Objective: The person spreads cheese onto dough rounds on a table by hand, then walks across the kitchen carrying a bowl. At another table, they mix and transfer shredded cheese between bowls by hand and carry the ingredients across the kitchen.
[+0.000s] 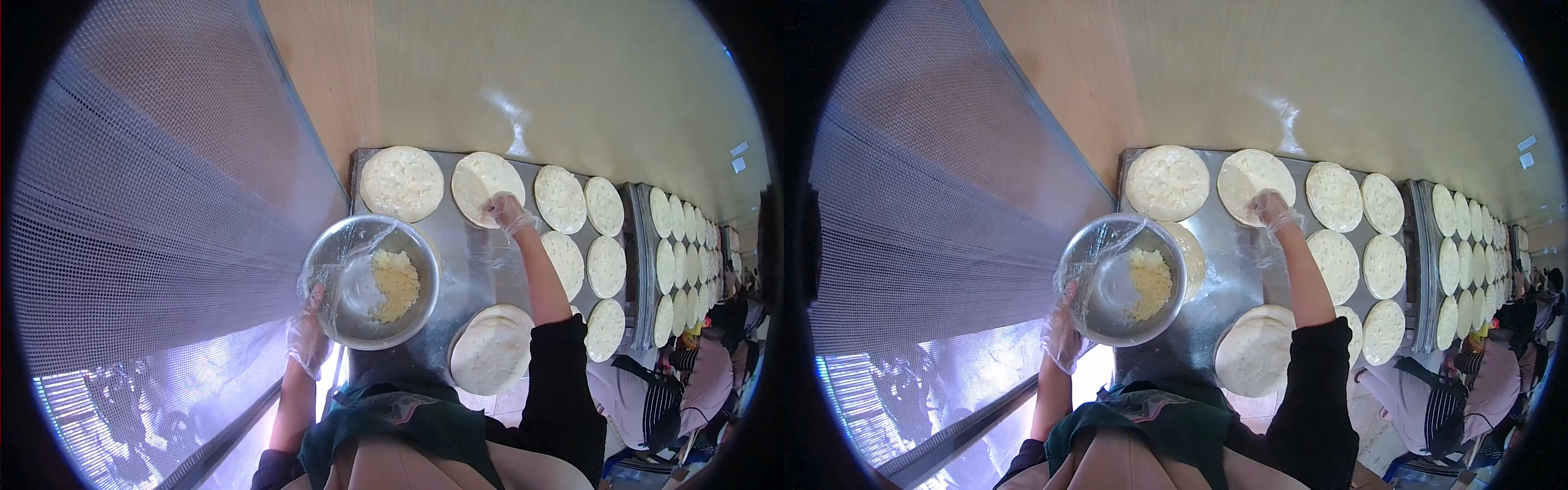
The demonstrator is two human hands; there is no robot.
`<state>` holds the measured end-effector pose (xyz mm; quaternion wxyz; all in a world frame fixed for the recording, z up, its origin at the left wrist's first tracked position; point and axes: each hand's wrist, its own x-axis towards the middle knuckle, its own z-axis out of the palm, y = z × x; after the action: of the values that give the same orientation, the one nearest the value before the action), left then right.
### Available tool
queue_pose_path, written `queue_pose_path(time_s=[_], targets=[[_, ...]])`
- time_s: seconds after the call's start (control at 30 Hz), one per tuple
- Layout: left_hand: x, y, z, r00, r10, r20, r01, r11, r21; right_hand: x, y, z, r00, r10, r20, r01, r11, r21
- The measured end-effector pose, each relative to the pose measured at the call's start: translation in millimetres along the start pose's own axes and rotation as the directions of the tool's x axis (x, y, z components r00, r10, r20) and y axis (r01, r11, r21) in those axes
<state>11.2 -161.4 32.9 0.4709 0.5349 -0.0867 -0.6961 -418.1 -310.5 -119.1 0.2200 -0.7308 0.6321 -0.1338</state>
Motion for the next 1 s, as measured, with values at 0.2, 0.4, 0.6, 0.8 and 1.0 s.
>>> queue_pose_path(time_s=[0.2,0.4,0.6,0.8,1.0], targets=[[3.2,-6.7,-10.9,0.999,-0.010,0.038,0.011,1.000,-0.024,-16.9,1.1,-18.4,0.948,0.303,0.094,-0.314,0.941,0.130],[-1.5,-5.2,-4.3,0.998,0.001,0.063,0.004,0.998,-0.068,-18.9,36.8,-17.8,0.938,0.341,-0.059,-0.336,0.938,0.089],[-4.6,-4.5,-1.9,0.999,-0.017,0.034,0.020,0.996,-0.081,-3.8,116.6,19.4,0.945,0.284,-0.163,-0.164,0.841,0.516],[-5.1,-7.0,-3.8,1.000,-0.020,0.009,0.021,0.995,-0.095,-8.2,48.1,-30.8,0.914,0.249,-0.320,-0.217,0.967,0.133],[-10.5,-4.4,3.0,1.000,0.011,-0.009,-0.011,0.999,-0.040,29.3,117.4,-6.4,0.933,0.352,-0.071,-0.185,0.642,0.744]])
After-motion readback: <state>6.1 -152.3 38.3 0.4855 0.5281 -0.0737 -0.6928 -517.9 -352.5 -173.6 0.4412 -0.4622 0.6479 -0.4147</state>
